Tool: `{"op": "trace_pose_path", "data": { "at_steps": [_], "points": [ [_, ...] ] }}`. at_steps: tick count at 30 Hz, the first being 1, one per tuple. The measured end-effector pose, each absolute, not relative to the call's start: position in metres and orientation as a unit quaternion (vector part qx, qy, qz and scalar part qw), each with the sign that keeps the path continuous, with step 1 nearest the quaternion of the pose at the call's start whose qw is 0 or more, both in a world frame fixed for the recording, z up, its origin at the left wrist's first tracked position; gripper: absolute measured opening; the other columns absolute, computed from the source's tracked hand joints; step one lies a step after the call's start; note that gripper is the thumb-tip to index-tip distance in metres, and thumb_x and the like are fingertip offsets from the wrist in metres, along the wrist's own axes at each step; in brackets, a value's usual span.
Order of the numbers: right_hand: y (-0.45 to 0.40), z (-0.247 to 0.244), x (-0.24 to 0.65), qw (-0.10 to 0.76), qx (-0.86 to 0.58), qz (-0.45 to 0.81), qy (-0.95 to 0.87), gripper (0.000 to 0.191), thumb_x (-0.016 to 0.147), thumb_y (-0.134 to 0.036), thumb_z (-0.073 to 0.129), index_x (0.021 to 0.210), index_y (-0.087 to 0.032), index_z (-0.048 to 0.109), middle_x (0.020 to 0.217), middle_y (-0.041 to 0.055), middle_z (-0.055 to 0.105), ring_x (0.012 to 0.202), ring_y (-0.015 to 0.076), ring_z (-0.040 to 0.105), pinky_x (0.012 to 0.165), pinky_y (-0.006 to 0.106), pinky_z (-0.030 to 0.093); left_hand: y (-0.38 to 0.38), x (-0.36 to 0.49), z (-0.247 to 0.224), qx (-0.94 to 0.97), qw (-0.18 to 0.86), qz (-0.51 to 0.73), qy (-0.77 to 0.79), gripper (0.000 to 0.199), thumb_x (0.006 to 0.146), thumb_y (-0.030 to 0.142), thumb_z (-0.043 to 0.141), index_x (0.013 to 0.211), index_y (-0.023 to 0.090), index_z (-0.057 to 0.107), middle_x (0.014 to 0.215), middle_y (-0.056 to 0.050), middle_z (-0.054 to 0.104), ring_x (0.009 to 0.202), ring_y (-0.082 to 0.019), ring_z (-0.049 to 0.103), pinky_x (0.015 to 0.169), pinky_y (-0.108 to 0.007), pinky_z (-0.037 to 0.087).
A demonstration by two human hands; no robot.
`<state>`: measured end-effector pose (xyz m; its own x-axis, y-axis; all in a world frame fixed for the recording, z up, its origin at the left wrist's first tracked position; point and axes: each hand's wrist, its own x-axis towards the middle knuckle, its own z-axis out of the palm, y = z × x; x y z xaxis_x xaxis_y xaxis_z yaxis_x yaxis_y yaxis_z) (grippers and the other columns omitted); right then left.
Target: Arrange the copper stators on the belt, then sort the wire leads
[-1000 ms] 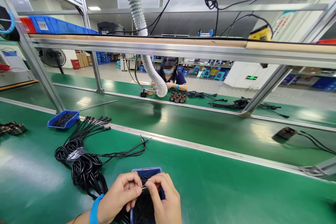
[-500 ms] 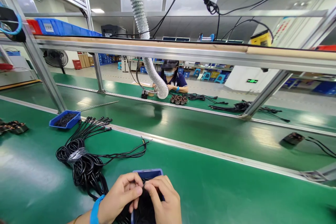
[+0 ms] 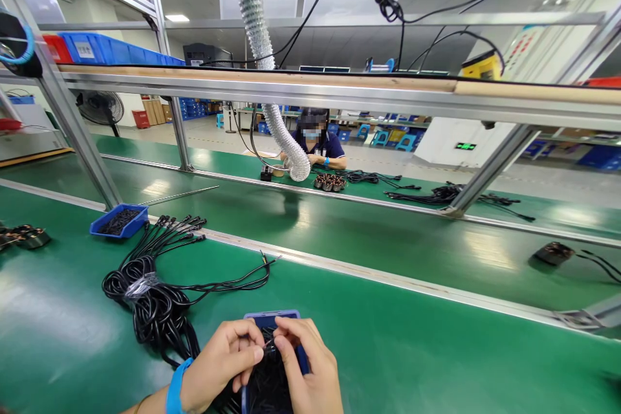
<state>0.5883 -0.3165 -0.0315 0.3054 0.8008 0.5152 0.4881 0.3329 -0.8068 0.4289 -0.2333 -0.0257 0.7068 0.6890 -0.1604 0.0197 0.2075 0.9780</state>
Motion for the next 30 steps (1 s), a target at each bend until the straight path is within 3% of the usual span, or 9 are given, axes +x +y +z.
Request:
{"op": "trace_pose_path", "data": {
  "at_steps": [9,14,21,25,28,30],
  "points": [
    [-0.314,-0.022,0.586,0.574,-0.541,0.123,-0.602,0.018,0.092,-0.020,0.066,0.106,-0.030,0.072,0.082,-0.0025,0.073,0.072,0.0127,0.072,0.069,0.017,0.056,-0.233,0.429,-0.027,0.586,0.715,0.226,0.307,0.047,0.069,0.059,0.077,0.078,0.016,0.059,0.045,0.008,0.044,0.036,-0.006,0.038,0.035,-0.017,0.029],
    [-0.316,-0.012,0.591,0.538,-0.515,0.099,-0.660,0.024,0.093,-0.016,0.062,0.111,-0.030,0.072,0.089,-0.0007,0.077,0.078,0.0133,0.073,0.076,0.019,0.057,-0.234,0.428,-0.024,0.568,0.728,0.247,0.293,0.049,0.071,0.059,0.077,0.083,0.016,0.056,0.055,0.007,0.047,0.043,-0.006,0.041,0.039,-0.016,0.030],
    [-0.315,-0.020,0.590,0.500,-0.532,0.118,-0.673,0.018,0.090,-0.013,0.063,0.100,-0.026,0.070,0.090,0.0001,0.075,0.078,0.0129,0.072,0.075,0.018,0.056,-0.236,0.425,-0.018,0.535,0.759,0.266,0.260,0.036,0.071,0.035,0.076,0.089,0.018,0.051,0.072,0.005,0.051,0.057,-0.008,0.050,0.047,-0.018,0.036],
    [-0.317,-0.019,0.590,0.481,-0.544,0.166,-0.667,0.019,0.092,-0.017,0.061,0.105,-0.026,0.071,0.094,0.0014,0.076,0.083,0.0138,0.072,0.079,0.019,0.056,-0.234,0.421,-0.018,0.575,0.739,0.244,0.253,0.036,0.072,0.034,0.075,0.090,0.019,0.048,0.071,0.005,0.051,0.057,-0.010,0.051,0.050,-0.020,0.038],
    [-0.323,-0.008,0.596,0.463,-0.535,0.245,-0.663,0.013,0.094,-0.033,0.064,0.097,-0.026,0.074,0.086,0.0028,0.076,0.078,0.0159,0.071,0.078,0.023,0.055,-0.222,0.414,-0.007,0.670,0.656,0.255,0.236,0.026,0.080,0.035,0.068,0.094,0.019,0.052,0.079,-0.001,0.058,0.071,-0.015,0.058,0.066,-0.028,0.048],
    [-0.327,-0.002,0.601,0.416,-0.466,0.356,-0.695,0.037,0.094,-0.055,0.057,0.085,-0.025,0.077,0.079,0.0050,0.076,0.075,0.0182,0.071,0.075,0.026,0.055,-0.209,0.410,0.005,0.788,0.482,0.249,0.292,0.021,0.085,0.026,0.063,0.103,0.018,0.056,0.097,-0.007,0.064,0.093,-0.021,0.060,0.087,-0.035,0.049]
  ]
}}
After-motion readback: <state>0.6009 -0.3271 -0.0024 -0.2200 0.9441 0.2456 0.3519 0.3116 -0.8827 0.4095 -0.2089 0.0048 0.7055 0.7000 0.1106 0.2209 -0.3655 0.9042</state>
